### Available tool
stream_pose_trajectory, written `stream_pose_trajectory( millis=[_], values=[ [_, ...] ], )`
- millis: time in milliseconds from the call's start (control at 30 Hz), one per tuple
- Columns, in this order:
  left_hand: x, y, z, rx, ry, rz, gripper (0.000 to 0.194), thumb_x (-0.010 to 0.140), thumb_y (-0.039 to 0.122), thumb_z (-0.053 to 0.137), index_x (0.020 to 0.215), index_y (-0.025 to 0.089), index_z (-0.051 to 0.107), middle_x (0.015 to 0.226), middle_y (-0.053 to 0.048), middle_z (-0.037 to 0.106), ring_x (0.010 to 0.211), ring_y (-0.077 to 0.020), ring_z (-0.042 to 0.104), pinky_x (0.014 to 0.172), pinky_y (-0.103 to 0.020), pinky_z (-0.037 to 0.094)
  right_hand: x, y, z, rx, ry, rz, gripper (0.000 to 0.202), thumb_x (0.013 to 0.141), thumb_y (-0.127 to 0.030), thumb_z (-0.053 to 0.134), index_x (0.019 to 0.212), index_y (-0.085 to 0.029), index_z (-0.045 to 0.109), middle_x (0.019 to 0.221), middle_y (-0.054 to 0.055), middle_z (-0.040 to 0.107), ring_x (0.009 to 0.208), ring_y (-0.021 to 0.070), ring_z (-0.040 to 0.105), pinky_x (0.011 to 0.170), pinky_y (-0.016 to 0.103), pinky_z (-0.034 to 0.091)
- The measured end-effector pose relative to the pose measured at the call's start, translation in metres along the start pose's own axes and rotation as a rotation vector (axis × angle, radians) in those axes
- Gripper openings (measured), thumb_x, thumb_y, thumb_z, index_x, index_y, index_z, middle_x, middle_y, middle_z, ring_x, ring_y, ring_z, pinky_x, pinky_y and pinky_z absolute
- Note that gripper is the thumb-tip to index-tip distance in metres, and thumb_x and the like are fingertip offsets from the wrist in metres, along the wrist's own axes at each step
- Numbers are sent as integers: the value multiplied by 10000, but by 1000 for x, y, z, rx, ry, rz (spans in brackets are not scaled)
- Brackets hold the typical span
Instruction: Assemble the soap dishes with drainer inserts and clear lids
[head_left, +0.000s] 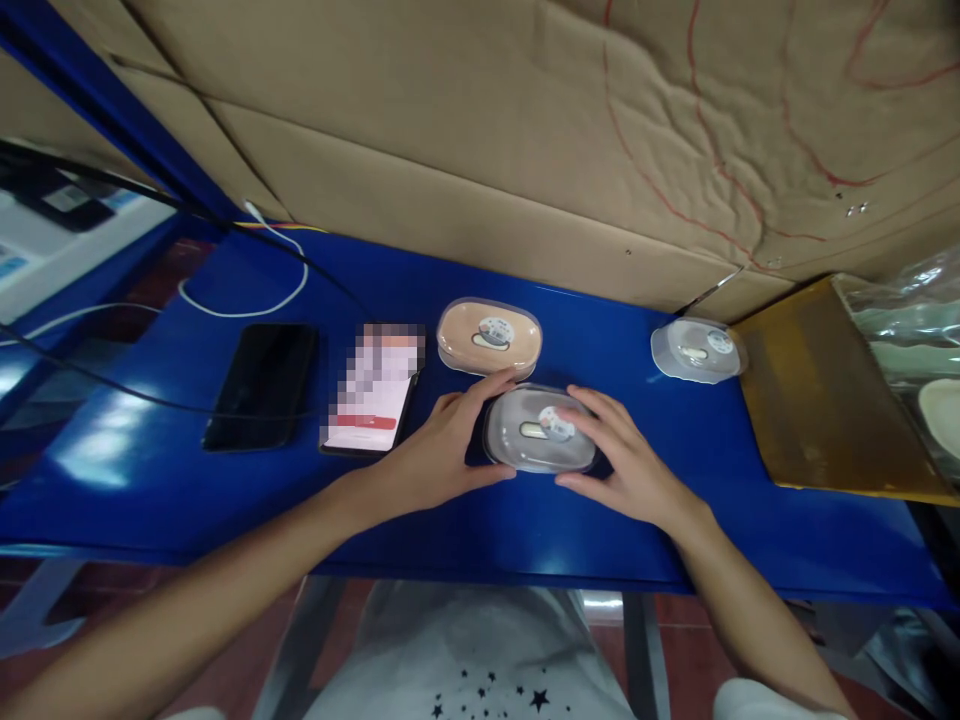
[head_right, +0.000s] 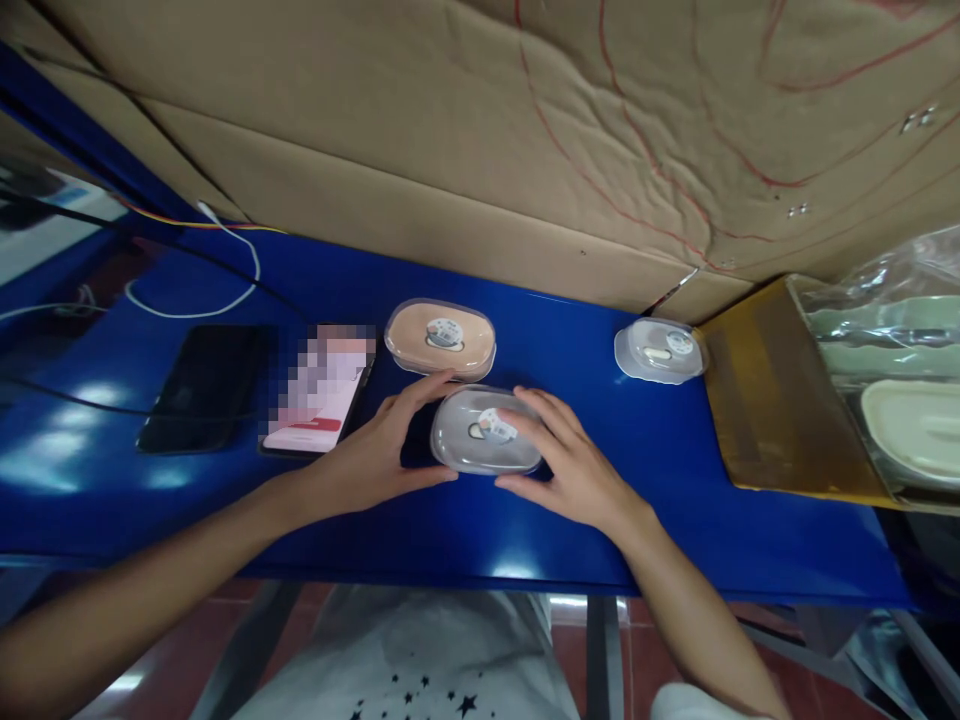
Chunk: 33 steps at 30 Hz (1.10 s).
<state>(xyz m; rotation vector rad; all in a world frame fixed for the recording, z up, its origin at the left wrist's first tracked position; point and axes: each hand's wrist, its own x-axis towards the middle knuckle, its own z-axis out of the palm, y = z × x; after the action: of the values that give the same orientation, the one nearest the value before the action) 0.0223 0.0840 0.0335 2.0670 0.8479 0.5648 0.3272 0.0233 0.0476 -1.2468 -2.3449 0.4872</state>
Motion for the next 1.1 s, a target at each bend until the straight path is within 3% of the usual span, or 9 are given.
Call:
stream_pose_trajectory(
  millis=[367,567,667,833,967,1100],
  values=[
    [1,-9,6,111,23,74,1154,843,342,945,1728,403,208,1703,-129,491,1545,-351,527,1241,-611,494,4,-14,4,-179,-21,-26,892,1037,-435,707,1752,-458,175,1749,84,398,1591,397,404,1246,649,464],
    [-1,-10,3,143,10,113,1088,901,381,901,1736,389,203,1728,-121,449,1590,-336,463,1286,-593,446,5,-15,1,-196,-41,-26,787,1051,-453,680,1733,-413,290,1742,92,417,1599,380,400,1264,618,447],
    [-2,-8,1,210,21,136,997,966,388,833,1736,379,201,1735,-137,419,1598,-353,439,1291,-610,425,3,-3,-11,-198,-45,24,675,1063,-471,654,1682,-378,402,1740,95,422,1607,357,399,1268,610,430],
    [-4,-4,-1,341,27,159,816,1062,379,696,1726,330,225,1691,-154,459,1557,-355,473,1259,-600,450,6,39,-27,-252,75,165,602,1063,-514,622,1623,-336,492,1720,115,460,1607,360,404,1265,633,387],
    [-1,-7,0,418,33,191,675,1086,330,637,1687,298,332,1644,-155,502,1495,-351,524,1216,-585,482,29,69,-27,-307,101,191,610,1071,-553,570,1627,-311,502,1755,124,417,1638,369,349,1274,655,342],
    [3,-10,-3,482,89,214,530,1092,315,598,1605,256,478,1576,-160,565,1418,-345,589,1170,-569,513,46,85,-29,-370,109,195,662,1089,-592,499,1689,-326,412,1809,122,305,1673,373,267,1296,688,258]
  ],
)
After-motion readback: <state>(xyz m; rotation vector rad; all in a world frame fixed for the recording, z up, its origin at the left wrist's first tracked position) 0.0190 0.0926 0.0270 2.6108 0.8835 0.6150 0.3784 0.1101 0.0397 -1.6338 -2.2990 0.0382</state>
